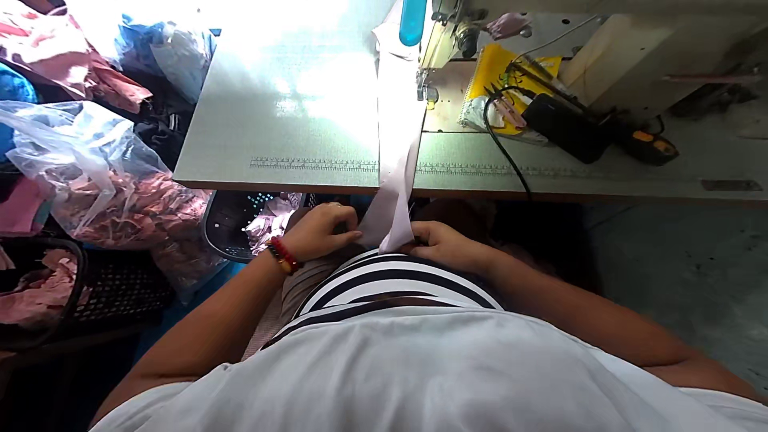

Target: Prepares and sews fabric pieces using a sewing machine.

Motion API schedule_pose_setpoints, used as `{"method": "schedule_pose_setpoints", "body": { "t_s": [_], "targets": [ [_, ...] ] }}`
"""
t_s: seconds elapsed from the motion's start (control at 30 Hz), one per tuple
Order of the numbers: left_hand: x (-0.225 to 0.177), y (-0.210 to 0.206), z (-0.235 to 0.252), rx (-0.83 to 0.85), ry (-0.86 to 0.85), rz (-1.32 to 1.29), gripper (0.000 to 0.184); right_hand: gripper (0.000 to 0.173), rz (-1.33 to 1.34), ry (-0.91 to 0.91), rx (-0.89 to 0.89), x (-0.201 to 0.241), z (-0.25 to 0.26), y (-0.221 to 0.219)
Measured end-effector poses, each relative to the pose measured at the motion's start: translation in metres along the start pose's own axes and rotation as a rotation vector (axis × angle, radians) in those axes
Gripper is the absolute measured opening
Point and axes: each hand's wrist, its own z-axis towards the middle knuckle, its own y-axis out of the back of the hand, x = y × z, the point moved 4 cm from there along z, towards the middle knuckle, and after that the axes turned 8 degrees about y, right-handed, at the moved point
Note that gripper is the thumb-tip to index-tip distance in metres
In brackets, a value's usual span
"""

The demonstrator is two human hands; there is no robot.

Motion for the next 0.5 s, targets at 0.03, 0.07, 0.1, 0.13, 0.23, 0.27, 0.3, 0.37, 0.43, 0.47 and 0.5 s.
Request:
{"method": "schedule_pose_setpoints", "body": {
  "t_s": [0.03,0.07,0.1,0.13,0.23,0.27,0.3,0.37,0.43,0.47,0.5],
  "targets": [
    [-0.006,0.009,-0.014,-0.027,0.020,-0.070,0.019,0.013,-0.052,0.025,0.020,0.010,0.005,-0.004],
    [-0.014,0.017,-0.026,-0.063,0.037,-0.146,0.016,0.009,-0.108,0.057,0.022,0.019,0.011,-0.008],
    [-0.023,0.024,-0.034,-0.100,0.049,-0.206,0.012,0.009,-0.169,0.091,0.031,0.030,0.019,-0.013],
    [-0.029,0.030,-0.037,-0.133,0.058,-0.224,0.012,0.012,-0.231,0.129,0.056,0.039,0.026,-0.019],
    [-0.017,0.026,-0.025,-0.229,0.186,-0.149,0.030,0.014,-0.341,0.202,0.117,0.059,0.039,-0.041],
    [-0.005,0.018,-0.018,-0.266,0.265,-0.163,0.038,0.015,-0.354,0.181,0.120,0.061,0.041,-0.045],
    [0.006,0.007,-0.013,-0.307,0.322,-0.180,0.049,0.015,-0.357,0.158,0.122,0.062,0.040,-0.046],
    [0.015,-0.009,-0.010,-0.343,0.350,-0.197,0.067,0.019,-0.353,0.134,0.124,0.061,0.036,-0.045],
    [0.016,-0.014,-0.010,-0.340,0.360,-0.182,0.064,0.022,-0.372,0.145,0.117,0.061,0.028,-0.043],
    [0.015,-0.015,-0.012,-0.352,0.355,-0.144,0.058,0.023,-0.389,0.152,0.120,0.061,0.024,-0.042],
    [0.014,-0.016,-0.013,-0.358,0.363,-0.115,0.049,0.023,-0.401,0.158,0.122,0.061,0.020,-0.042]
  ]
}}
